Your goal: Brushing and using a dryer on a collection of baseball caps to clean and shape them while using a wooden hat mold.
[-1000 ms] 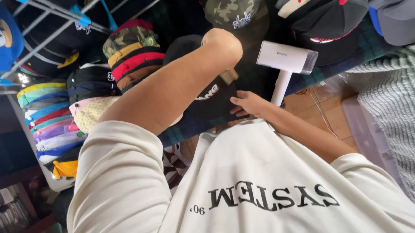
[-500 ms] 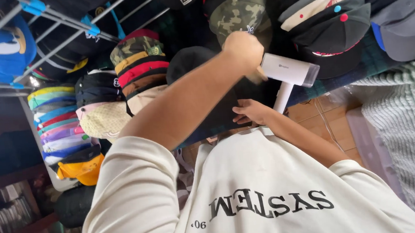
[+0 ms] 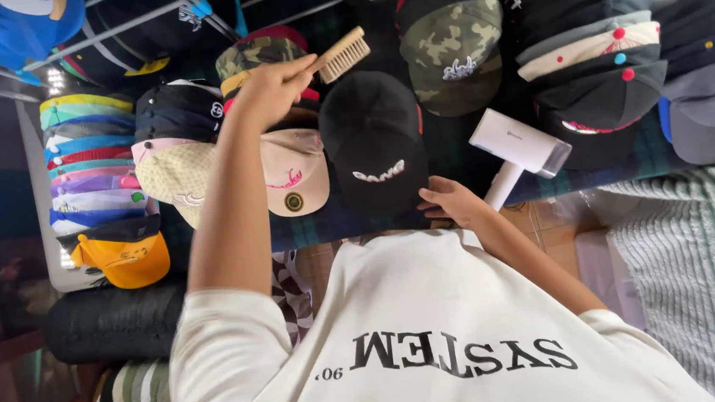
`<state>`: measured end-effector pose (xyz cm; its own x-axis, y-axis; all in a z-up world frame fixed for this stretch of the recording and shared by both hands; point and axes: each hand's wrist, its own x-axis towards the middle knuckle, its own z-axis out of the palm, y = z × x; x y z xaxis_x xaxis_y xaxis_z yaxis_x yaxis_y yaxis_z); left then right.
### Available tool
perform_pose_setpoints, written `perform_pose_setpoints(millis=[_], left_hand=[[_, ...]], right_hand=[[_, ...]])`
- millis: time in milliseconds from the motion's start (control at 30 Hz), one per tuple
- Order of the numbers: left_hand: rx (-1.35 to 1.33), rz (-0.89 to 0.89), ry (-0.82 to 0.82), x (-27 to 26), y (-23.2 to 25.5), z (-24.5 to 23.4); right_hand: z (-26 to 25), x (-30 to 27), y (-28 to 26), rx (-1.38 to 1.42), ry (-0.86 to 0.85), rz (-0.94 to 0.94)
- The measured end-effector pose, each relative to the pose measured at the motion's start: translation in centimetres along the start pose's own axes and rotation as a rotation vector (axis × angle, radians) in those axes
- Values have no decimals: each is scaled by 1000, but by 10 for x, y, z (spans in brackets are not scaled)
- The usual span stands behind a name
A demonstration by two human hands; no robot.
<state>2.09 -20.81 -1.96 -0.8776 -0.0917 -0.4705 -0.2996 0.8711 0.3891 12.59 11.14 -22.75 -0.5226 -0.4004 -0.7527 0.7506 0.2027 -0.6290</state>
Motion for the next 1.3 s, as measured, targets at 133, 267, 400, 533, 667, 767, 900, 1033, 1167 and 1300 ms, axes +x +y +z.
perform_pose_setpoints(millis=[133, 267, 400, 533, 667, 767, 900, 1033, 1167, 1300], left_hand=[[-446, -246, 5, -53, -58, 59], [-644, -364, 118, -45, -113, 139], [-899, -54, 530, -52, -91, 187], [-941, -224, 438, -49, -93, 198], [-879, -223, 461, -94, -82, 179], [-891, 73, 623, -105, -81, 199], [-837, -336, 242, -115, -82, 201], [-789, -18, 586, -110, -78, 217], [-811, -187, 286, -95, -75, 198], [-720, 17, 503, -93, -70, 192]], right_hand=[[-35, 57, 30, 183, 335, -261], [-28, 30, -66, 100, 389, -527], [30, -10, -171, -598, 327, -881], [70, 40, -207, -1252, 238, -930], [85, 61, -189, -1450, 288, -857], [83, 58, -188, -1440, 280, -900], [81, 59, -188, -1425, 293, -909], [79, 63, -188, -1417, 304, -961], [80, 61, -186, -1406, 333, -1002], [74, 64, -176, -1348, 361, -1073]])
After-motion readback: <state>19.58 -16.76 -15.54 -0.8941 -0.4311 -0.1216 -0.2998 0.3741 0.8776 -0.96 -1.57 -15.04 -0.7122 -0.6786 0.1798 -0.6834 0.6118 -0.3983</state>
